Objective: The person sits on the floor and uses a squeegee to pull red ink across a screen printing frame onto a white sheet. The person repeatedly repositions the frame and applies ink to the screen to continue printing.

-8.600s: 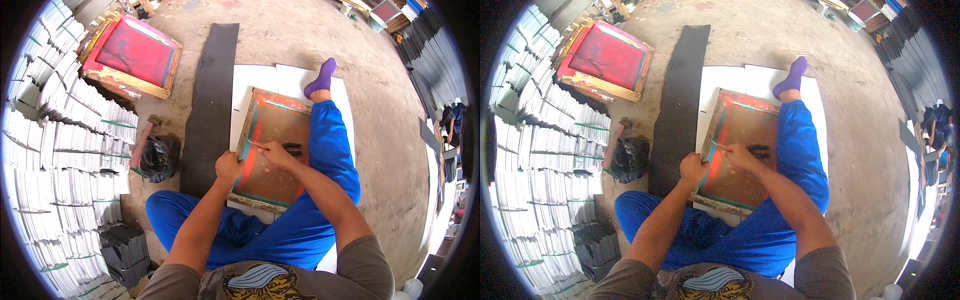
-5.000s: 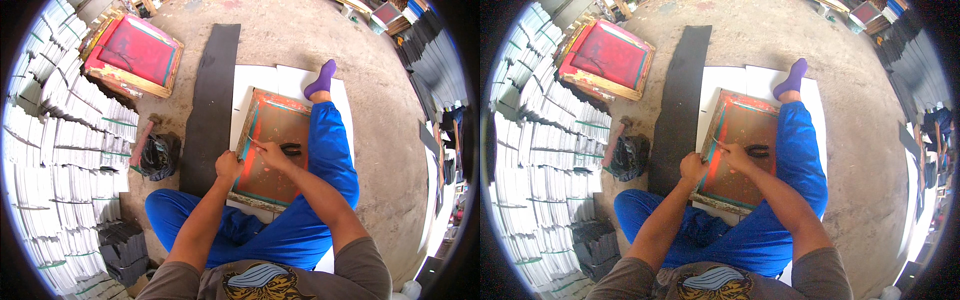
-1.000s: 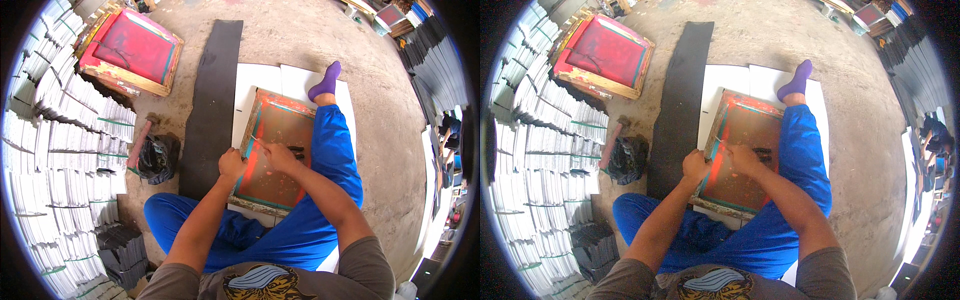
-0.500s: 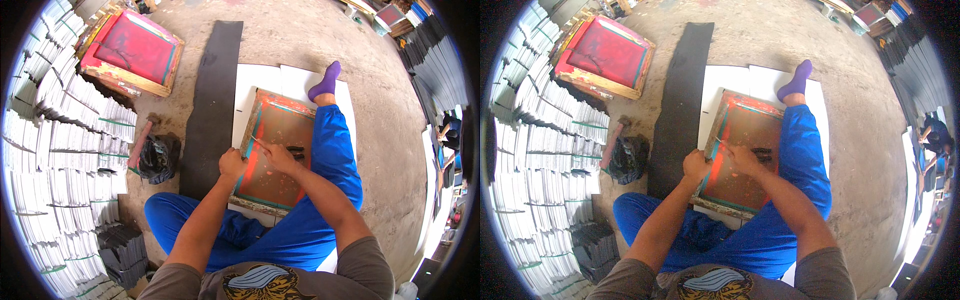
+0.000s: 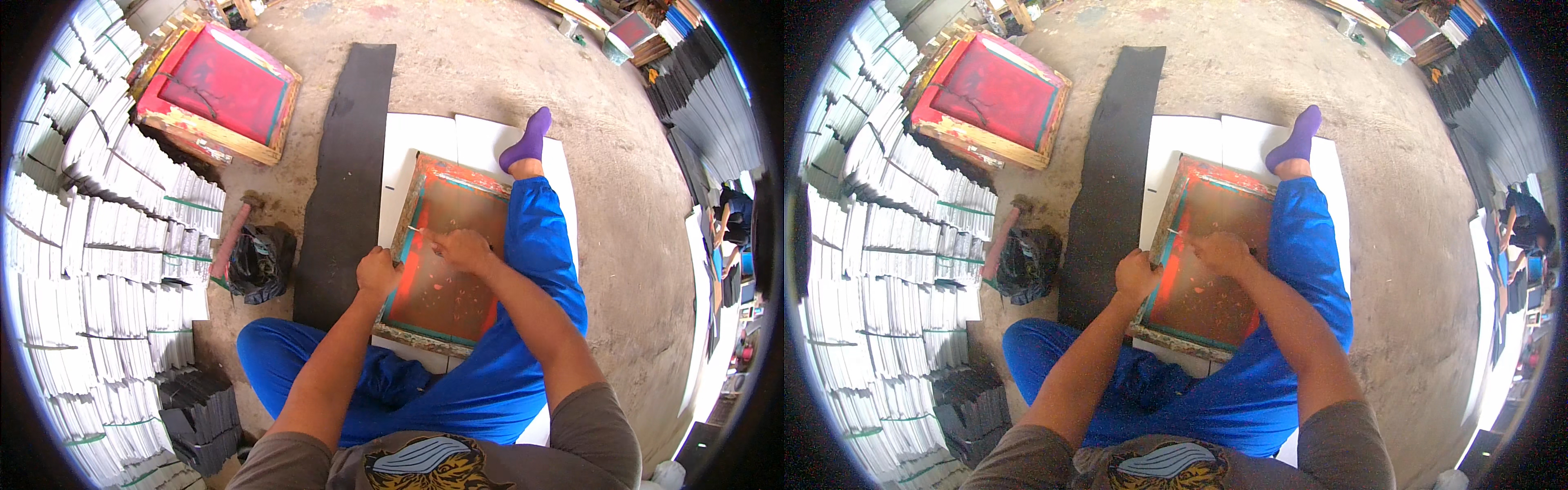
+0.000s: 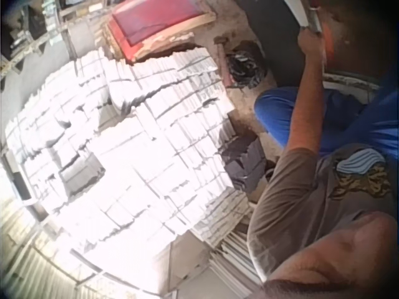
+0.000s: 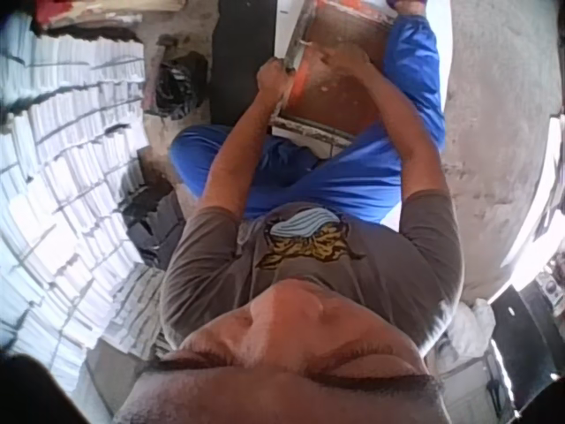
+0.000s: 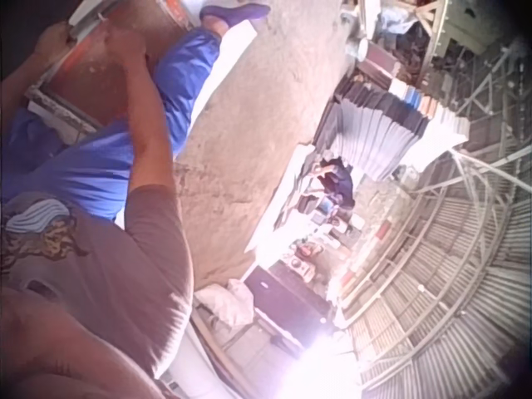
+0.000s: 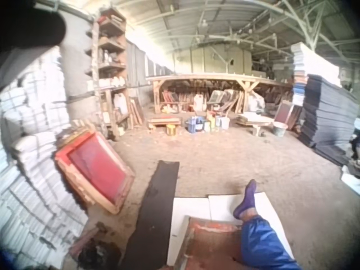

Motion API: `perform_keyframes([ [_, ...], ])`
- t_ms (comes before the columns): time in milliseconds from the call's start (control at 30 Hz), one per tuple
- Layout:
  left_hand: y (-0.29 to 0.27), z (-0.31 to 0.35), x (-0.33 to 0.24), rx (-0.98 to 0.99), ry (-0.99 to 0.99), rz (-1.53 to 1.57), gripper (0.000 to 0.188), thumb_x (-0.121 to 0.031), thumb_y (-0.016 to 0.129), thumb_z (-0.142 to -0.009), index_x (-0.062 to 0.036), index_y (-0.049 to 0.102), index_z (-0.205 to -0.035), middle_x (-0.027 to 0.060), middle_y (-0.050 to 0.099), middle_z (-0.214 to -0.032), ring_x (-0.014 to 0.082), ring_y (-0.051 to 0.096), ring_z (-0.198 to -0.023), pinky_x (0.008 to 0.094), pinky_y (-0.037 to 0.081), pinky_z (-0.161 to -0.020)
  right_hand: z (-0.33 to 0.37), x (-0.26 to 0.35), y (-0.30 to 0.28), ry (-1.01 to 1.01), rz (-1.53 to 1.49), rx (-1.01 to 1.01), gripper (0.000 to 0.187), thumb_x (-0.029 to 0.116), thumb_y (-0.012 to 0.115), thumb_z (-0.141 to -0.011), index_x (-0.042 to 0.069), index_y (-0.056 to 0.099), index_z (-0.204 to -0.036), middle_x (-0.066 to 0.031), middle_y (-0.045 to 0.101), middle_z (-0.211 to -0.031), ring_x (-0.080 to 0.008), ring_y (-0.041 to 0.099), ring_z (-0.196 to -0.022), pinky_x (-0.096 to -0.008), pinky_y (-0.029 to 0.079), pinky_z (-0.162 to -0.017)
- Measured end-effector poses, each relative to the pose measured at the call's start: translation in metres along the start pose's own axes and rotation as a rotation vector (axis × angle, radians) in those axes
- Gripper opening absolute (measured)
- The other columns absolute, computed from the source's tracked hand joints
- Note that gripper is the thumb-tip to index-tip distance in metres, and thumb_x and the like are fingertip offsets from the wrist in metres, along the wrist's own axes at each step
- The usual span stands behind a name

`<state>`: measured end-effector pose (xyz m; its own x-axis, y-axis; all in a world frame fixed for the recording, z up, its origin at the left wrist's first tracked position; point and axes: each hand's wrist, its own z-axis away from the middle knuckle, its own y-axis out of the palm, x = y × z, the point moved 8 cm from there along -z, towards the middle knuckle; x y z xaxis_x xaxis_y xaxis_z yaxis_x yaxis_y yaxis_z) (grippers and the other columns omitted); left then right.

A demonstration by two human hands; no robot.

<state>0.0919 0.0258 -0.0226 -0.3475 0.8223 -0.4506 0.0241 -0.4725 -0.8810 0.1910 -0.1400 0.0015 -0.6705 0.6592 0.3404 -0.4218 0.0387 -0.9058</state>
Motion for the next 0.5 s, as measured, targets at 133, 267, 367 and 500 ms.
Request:
perform_keyframes([
  [133,0.003,0.0,-0.001,-0.015,0.023,-0.013,0.035,-0.033,0.076,-0.075,-0.0006,0.072,-0.089,0.0184,0.068,-0.093,0.0389,0.07,-0.085,0.0489,0.057,-0.077,-0.005,-0.014,0.011,-0.143,-0.125,-0.065,0.044,0.035,0.05,-0.104,0.033,0.049,-0.148,-0.0184,0.069,-0.082,-0.0376,0.069,-0.075,-0.0507,0.055,-0.069],
  [267,0.003,0.002,-0.001,-0.024,0.028,-0.032,0.037,-0.034,0.077,-0.074,-0.0017,0.072,-0.09,0.018,0.067,-0.092,0.0384,0.069,-0.086,0.0488,0.057,-0.077,-0.013,-0.021,0.035,-0.079,-0.554,0.039,0.045,0.032,0.049,-0.105,0.026,0.05,-0.149,-0.0186,0.068,-0.083,-0.0322,0.069,-0.075,-0.0554,0.052,-0.091],
  [367,0.004,0.002,0.003,-0.003,-0.008,-0.017,0.036,-0.034,0.077,-0.075,-0.0024,0.072,-0.091,0.0179,0.067,-0.093,0.0383,0.069,-0.087,0.0487,0.056,-0.077,-0.016,-0.024,0.042,0.127,-0.771,0.197,0.043,0.031,0.052,-0.104,0.023,0.054,-0.146,-0.0159,0.063,-0.077,-0.0244,0.066,-0.073,-0.0525,0.052,-0.087],
  [500,0.002,0.001,0.002,0.01,0.012,-0.021,0.035,-0.033,0.075,-0.076,-0.0008,0.071,-0.089,0.0179,0.068,-0.095,0.038,0.07,-0.087,0.0477,0.058,-0.077,-0.009,-0.019,0.027,0.254,-0.908,0.269,0.044,0.033,0.052,-0.104,0.022,0.054,-0.146,-0.0146,0.063,-0.075,-0.0224,0.067,-0.074,-0.0493,0.053,-0.085],
])
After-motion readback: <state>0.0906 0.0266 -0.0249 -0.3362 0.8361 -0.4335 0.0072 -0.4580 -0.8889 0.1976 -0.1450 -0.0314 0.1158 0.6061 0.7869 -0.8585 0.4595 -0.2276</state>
